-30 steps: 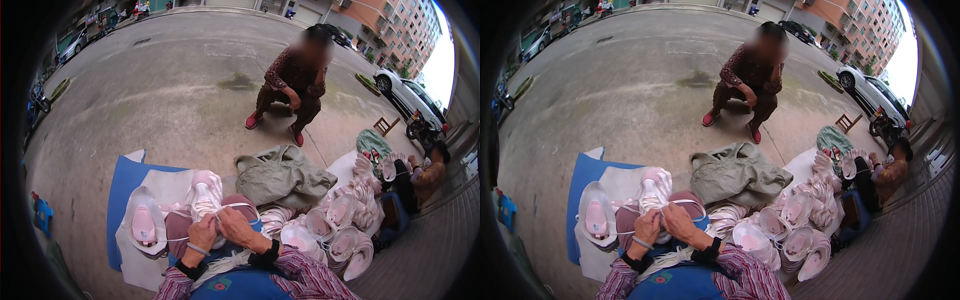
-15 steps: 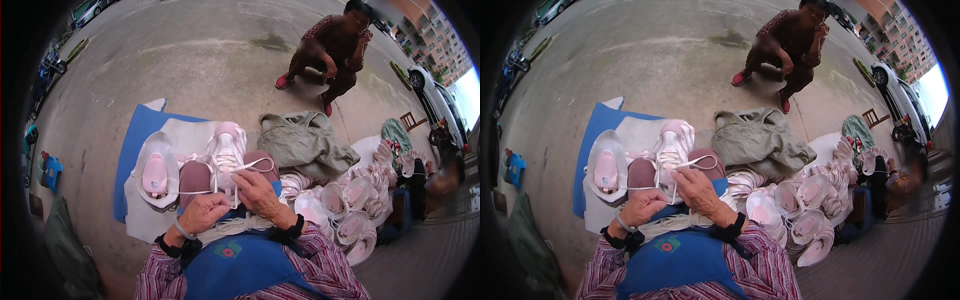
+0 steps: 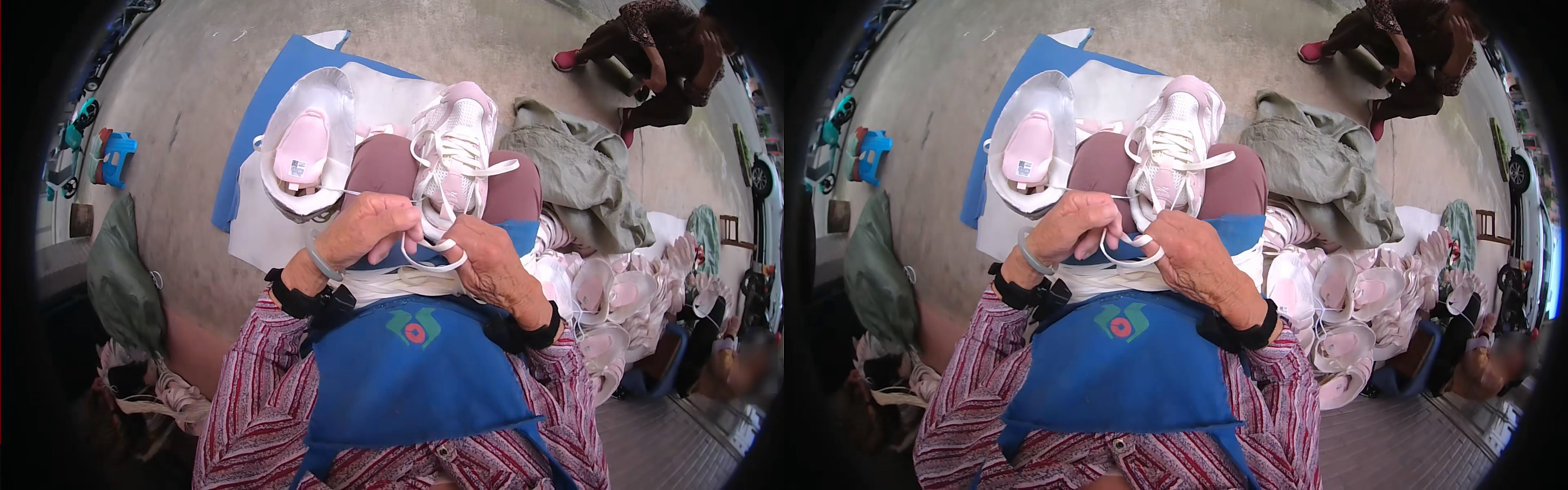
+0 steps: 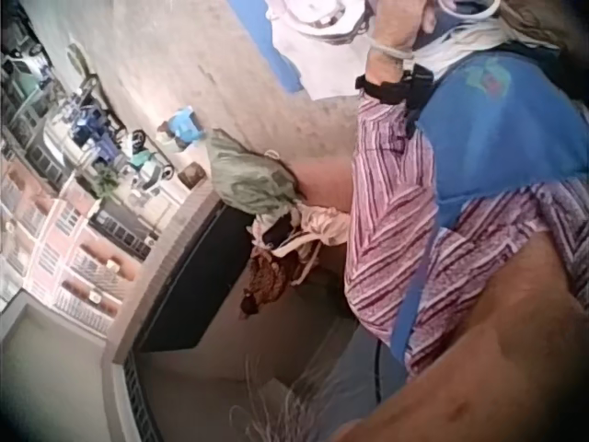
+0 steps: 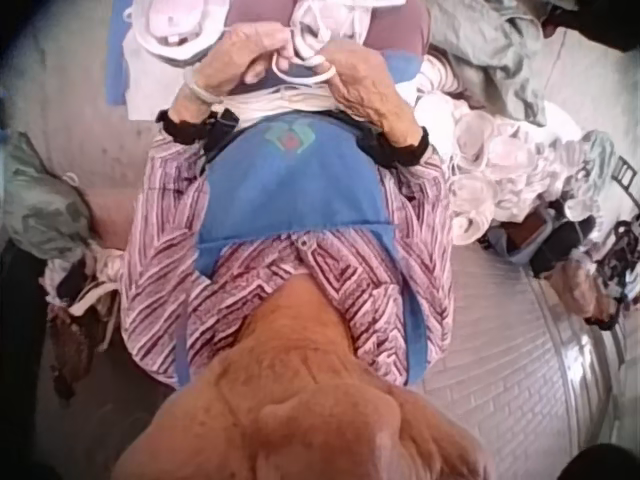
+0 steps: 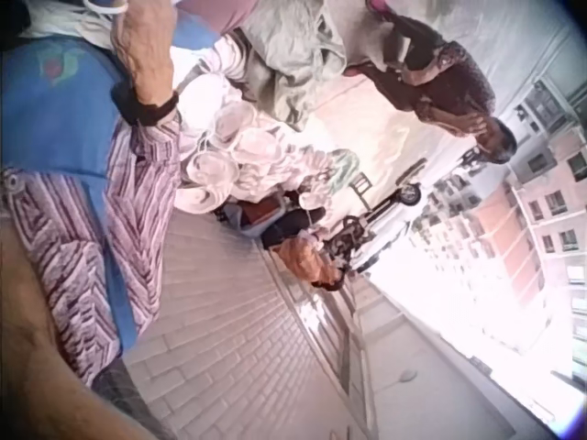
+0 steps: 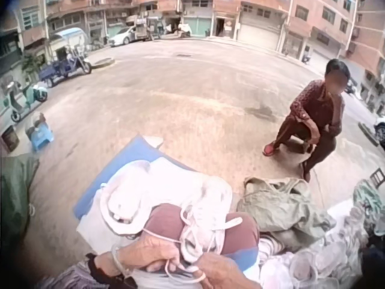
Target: Lacing and prepping new shoes in a manufacturing environment.
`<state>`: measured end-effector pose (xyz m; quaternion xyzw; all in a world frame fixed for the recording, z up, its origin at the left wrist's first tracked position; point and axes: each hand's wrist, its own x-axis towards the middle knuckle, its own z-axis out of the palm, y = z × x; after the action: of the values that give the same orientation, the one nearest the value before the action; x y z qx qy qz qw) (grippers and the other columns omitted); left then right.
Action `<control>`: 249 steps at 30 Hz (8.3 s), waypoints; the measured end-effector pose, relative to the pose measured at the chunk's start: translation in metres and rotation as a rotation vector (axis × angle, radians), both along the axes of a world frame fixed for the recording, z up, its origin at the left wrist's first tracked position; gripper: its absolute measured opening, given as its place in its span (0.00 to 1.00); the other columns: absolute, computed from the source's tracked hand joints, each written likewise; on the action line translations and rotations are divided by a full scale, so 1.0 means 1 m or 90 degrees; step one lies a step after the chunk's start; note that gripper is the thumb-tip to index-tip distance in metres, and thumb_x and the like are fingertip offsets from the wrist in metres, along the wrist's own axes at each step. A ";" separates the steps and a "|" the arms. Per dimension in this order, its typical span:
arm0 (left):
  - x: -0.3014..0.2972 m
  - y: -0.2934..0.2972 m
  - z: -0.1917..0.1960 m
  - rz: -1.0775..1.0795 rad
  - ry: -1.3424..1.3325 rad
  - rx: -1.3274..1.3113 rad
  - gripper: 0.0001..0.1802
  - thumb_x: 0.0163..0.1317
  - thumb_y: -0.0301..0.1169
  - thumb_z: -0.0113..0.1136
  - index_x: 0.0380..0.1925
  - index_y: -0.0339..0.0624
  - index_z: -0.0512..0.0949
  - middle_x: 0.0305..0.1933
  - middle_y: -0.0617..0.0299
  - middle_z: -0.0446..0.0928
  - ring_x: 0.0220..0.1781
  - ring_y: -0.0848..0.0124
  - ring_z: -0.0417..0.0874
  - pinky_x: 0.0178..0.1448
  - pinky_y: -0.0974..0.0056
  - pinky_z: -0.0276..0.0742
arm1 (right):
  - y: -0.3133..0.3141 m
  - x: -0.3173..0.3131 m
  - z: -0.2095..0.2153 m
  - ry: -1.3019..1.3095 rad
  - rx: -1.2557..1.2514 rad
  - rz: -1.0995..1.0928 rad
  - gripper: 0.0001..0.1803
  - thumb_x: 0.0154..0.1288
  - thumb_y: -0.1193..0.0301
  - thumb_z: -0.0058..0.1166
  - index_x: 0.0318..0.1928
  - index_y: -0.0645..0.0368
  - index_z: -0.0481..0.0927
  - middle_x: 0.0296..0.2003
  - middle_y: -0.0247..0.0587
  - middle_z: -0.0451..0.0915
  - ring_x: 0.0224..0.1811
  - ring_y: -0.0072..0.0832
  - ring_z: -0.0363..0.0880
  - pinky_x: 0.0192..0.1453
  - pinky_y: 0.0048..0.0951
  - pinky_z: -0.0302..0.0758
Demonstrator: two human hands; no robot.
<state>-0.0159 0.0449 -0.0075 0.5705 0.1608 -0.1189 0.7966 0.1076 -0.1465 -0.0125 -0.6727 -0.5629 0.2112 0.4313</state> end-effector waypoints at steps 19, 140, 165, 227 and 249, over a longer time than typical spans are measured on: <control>0.044 -0.027 -0.043 0.049 0.117 -0.207 0.21 0.71 0.43 0.51 0.45 0.31 0.75 0.36 0.60 0.79 0.36 0.77 0.79 0.39 0.71 0.76 | 0.016 -0.006 0.008 -0.044 0.032 0.147 0.04 0.64 0.76 0.50 0.37 0.62 0.76 0.33 0.45 0.73 0.35 0.45 0.74 0.39 0.39 0.73; 0.022 -0.048 -0.032 0.120 0.006 0.056 0.14 0.74 0.36 0.45 0.45 0.36 0.72 0.28 0.62 0.77 0.30 0.77 0.78 0.37 0.70 0.76 | 0.005 -0.004 -0.012 0.305 -0.047 -0.317 0.11 0.68 0.70 0.55 0.43 0.65 0.80 0.29 0.33 0.78 0.26 0.16 0.71 0.30 0.20 0.70; 0.026 -0.041 -0.048 0.120 0.091 -0.388 0.16 0.73 0.38 0.45 0.48 0.36 0.74 0.42 0.61 0.78 0.44 0.71 0.80 0.53 0.61 0.79 | -0.008 0.005 -0.002 0.418 -0.064 -0.120 0.08 0.65 0.72 0.54 0.38 0.65 0.81 0.32 0.32 0.74 0.32 0.18 0.69 0.37 0.22 0.67; 0.044 0.032 -0.033 0.048 -0.374 0.888 0.03 0.60 0.26 0.57 0.32 0.38 0.78 0.37 0.56 0.79 0.42 0.58 0.78 0.48 0.59 0.71 | -0.016 0.059 -0.021 -0.255 -0.062 -0.294 0.06 0.61 0.75 0.56 0.40 0.56 0.77 0.33 0.43 0.75 0.34 0.44 0.78 0.37 0.40 0.76; 0.053 0.035 -0.043 0.025 -0.258 0.759 0.08 0.61 0.29 0.56 0.29 0.35 0.77 0.37 0.55 0.79 0.40 0.59 0.78 0.49 0.59 0.73 | -0.009 0.050 -0.018 -0.285 -0.120 -0.220 0.05 0.63 0.72 0.55 0.40 0.55 0.76 0.36 0.42 0.74 0.34 0.45 0.78 0.36 0.41 0.76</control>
<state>0.0374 0.0801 -0.0506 0.9247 0.0561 0.1163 0.3581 0.1574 -0.1551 -0.0300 -0.8255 -0.4992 0.0324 0.2613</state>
